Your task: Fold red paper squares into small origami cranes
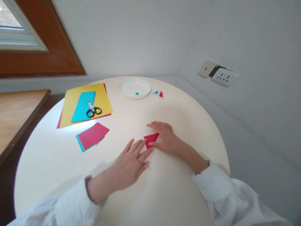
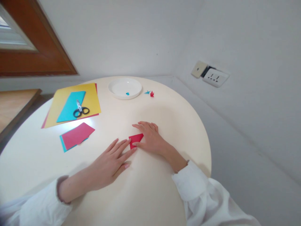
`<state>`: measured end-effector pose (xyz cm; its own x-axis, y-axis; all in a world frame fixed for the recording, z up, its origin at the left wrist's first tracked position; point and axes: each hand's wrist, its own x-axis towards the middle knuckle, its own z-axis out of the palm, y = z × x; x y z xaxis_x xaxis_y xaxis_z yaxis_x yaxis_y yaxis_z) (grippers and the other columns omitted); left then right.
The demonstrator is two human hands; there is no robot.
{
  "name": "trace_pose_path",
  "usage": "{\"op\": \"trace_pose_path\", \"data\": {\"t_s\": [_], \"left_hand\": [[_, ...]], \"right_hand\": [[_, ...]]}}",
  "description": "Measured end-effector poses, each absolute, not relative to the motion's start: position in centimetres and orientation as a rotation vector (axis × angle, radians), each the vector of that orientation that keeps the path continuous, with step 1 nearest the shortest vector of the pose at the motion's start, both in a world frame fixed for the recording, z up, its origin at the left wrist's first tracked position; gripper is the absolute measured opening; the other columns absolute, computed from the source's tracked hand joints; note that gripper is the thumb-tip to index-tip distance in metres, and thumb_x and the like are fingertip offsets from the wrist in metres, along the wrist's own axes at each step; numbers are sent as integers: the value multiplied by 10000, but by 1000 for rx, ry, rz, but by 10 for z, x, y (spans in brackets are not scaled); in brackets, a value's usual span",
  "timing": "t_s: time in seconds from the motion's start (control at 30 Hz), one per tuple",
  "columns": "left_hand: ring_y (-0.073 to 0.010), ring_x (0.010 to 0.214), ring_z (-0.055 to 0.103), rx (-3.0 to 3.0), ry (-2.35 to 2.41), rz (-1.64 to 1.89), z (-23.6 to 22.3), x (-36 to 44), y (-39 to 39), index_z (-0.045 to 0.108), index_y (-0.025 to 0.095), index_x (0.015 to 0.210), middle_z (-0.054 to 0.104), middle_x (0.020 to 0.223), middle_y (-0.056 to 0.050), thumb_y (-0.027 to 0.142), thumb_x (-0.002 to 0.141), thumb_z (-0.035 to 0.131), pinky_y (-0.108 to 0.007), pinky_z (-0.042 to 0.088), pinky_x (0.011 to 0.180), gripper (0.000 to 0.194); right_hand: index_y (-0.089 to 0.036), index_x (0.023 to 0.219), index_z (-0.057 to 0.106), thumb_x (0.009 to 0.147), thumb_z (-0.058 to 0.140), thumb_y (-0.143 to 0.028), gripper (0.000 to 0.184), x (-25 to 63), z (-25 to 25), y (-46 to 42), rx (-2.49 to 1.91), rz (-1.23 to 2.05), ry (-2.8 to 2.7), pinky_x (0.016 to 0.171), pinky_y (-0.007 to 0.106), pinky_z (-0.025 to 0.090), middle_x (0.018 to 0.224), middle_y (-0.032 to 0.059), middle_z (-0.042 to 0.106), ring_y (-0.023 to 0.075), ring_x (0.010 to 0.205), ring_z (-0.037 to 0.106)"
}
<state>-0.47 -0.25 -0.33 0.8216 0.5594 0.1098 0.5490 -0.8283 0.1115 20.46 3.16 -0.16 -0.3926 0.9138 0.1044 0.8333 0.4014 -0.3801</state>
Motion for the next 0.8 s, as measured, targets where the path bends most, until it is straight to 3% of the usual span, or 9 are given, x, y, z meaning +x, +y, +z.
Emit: {"op": "trace_pose_path", "data": {"t_s": [0.3, 0.53, 0.8], "left_hand": [[-279, 1337, 301, 2914, 829, 172, -5, -8, 1, 360, 262, 1358, 390, 1419, -130, 360, 926, 323, -505, 257, 1066, 445], [-279, 1344, 286, 2890, 823, 159, -3, -9, 1, 360, 272, 1361, 369, 1430, -140, 354, 926, 325, -512, 263, 1067, 444], [-267, 1350, 275, 2870, 827, 171, -2, -7, 3, 400, 259, 1339, 420, 1403, -119, 346, 930, 326, -510, 245, 1079, 425]], "right_hand": [[-271, 1283, 420, 792, 550, -435, 533, 216, -8, 40, -1654, 307, -2292, 1037, 488, 244, 1319, 94, 475, 252, 1251, 400], [-250, 1265, 438, 841, 488, -322, 433, 220, -6, 41, -1700, 290, -2219, 1030, 485, 252, 1304, 98, 497, 246, 1243, 412], [-282, 1337, 341, 732, 603, -449, 680, 202, -2, 29, -1534, 391, -2418, 1071, 529, 151, 1404, 99, 387, 250, 1322, 310]]}}
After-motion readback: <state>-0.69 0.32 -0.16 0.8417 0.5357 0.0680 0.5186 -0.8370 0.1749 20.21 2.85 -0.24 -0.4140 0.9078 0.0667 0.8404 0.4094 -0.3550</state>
